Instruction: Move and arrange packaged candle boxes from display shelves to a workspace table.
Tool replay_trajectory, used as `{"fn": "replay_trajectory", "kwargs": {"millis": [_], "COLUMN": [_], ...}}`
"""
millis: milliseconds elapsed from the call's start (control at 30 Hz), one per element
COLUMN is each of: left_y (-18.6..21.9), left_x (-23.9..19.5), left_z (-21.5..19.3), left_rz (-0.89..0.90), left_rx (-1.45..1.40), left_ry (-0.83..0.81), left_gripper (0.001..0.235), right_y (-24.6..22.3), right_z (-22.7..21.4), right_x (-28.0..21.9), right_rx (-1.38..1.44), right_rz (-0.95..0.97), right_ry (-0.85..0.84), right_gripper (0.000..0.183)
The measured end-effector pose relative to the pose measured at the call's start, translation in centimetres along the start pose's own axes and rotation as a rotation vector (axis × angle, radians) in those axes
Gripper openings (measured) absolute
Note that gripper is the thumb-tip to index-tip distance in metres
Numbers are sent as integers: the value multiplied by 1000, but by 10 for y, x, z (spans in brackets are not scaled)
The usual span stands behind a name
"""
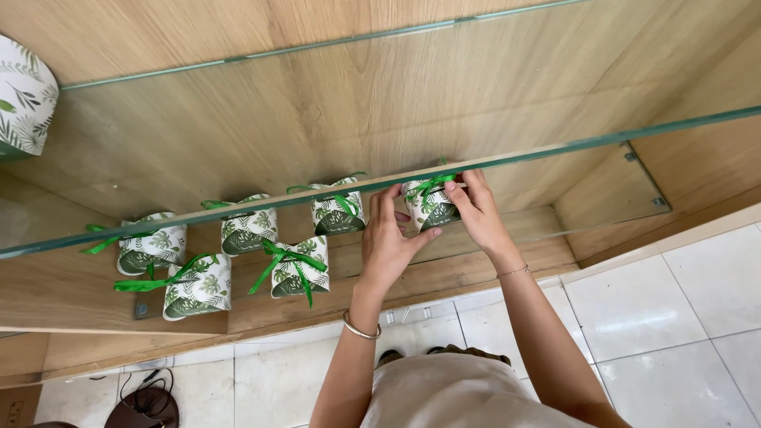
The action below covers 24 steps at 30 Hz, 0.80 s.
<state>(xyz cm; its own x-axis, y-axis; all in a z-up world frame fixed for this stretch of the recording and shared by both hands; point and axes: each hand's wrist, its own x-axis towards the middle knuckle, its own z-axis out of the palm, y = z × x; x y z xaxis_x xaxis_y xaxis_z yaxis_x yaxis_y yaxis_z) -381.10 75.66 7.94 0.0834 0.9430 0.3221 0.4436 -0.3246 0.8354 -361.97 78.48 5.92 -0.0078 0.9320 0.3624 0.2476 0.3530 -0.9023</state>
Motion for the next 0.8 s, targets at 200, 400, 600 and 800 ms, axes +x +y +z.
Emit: {"fn": "replay_trajectory", "kwargs": {"millis": [200, 400, 600, 800], "left_y": [3, -1, 5, 9], "left_x": [-1, -3, -6, -8], "left_z": [-5, -4, -7, -11], "left_rz": [-16, -7, 71, 199], "left_rx": [-32, -39, -5, 67], "left_ry": [-43, -108, -113, -220], "left_gripper": [98, 100, 98, 95], "right_y": [-4, -20, -13, -21], "right_z": [-1, -1, 1, -1], "right_x": [-4, -9, -20, -59], "right_rx": [17, 79, 166, 133], "right_rz": [153, 128, 80, 79], "right_ry": [3, 27, 81, 241], "right_gripper": [37, 48, 47, 42]}}
